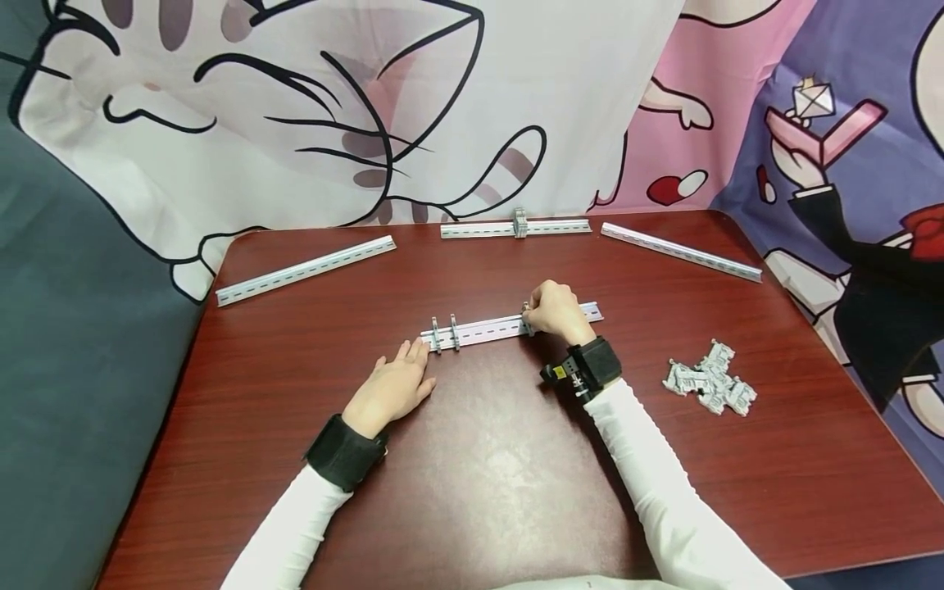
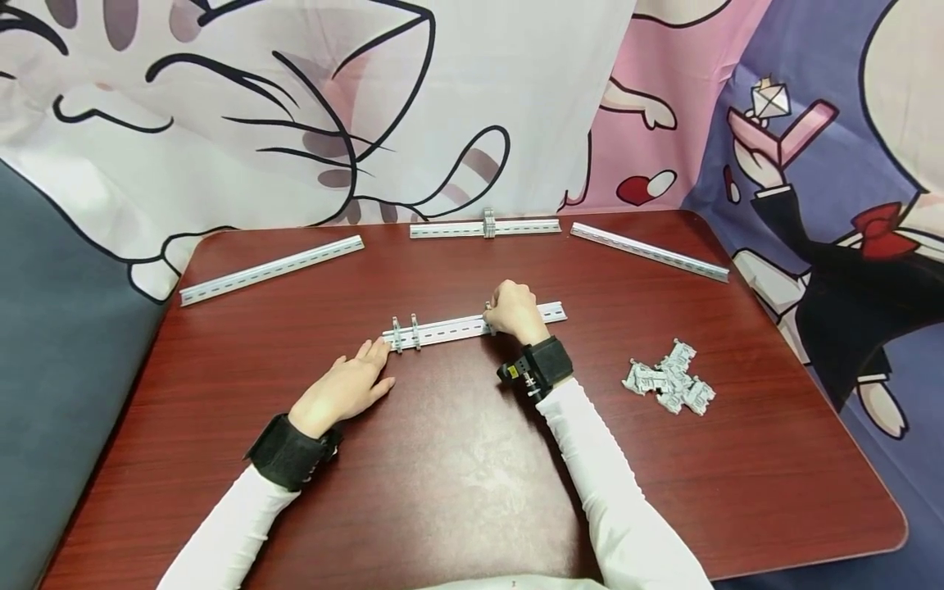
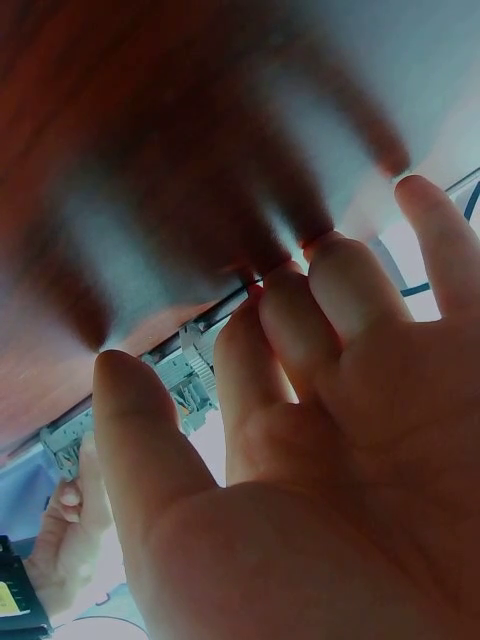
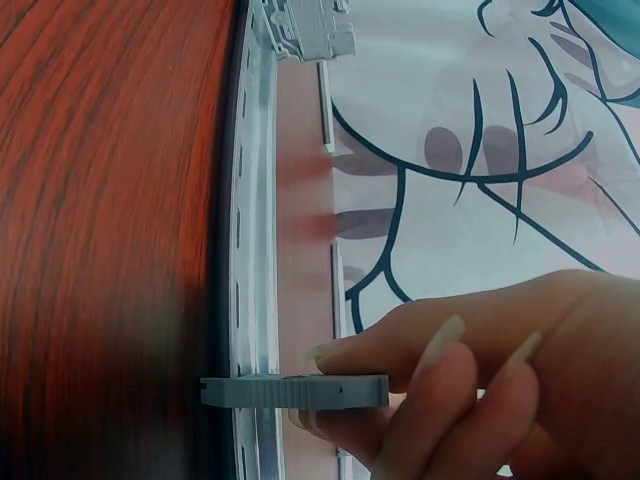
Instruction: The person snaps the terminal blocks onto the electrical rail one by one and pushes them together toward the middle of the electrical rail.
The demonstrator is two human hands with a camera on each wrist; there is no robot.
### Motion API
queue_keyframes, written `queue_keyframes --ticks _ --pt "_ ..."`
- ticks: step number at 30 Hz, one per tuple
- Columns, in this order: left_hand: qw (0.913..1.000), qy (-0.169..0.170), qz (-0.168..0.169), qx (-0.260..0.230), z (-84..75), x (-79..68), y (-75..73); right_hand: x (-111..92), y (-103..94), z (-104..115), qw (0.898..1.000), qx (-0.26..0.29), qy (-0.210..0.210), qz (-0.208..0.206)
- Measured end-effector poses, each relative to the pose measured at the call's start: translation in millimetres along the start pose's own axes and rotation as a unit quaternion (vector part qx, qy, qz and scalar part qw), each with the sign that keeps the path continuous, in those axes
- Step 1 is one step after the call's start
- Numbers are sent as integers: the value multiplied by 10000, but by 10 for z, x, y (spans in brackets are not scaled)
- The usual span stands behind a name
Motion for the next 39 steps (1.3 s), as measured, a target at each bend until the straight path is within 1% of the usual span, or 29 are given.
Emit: queue_keyframes --ticks 5,8,19,23,25,27,29,30,32,34,36,37,39 --pt "10000 20 -47 -3 -9 -6 -5 -16 8 47 10000 -31 -60 -65" --pt "10000 33 -60 12 -13 -5 -5 -24 19 63 10000 -11 -36 -33" --pt "10000 -60 61 -30 21 -25 0 -41 49 137 10000 -64 20 11" --pt "9999 -63 79 -58 13 -18 6 -55 46 147 9996 -242 111 57" --pt "9999 -57 94 -85 8 -18 19 -83 35 152 9991 -398 134 -41" --pt "9999 -55 123 -93 8 -22 36 -129 14 180 9978 -592 161 -257" --pt "9999 -43 141 -80 13 -32 49 -191 -14 261 9955 -705 86 -634" --pt "9999 -40 145 -75 17 -39 52 -226 -20 324 9941 -718 -18 -815" --pt "9999 -49 160 -42 27 -50 54 -284 7 494 9931 -569 -308 -980" --pt "9999 -82 129 -46 37 -56 36 -324 87 690 9928 -349 -668 -930" --pt "9999 -95 102 -54 34 -53 15 -346 196 855 9927 -282 -894 -760" --pt "9999 -92 84 -58 29 -50 4 -352 249 921 9929 -293 -926 -687" --pt "9999 -68 63 -55 12 -43 -13 -364 343 1011 9928 -497 -895 -627"
Point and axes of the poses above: each hand's wrist, its own x-axis towards the middle knuckle, its own y-axis out of the palm, z = x × y, the point moved 7 cm from there along x, towards the middle knuckle, and after that the axes turned 12 degrees about -z, right-handed, at the moved point
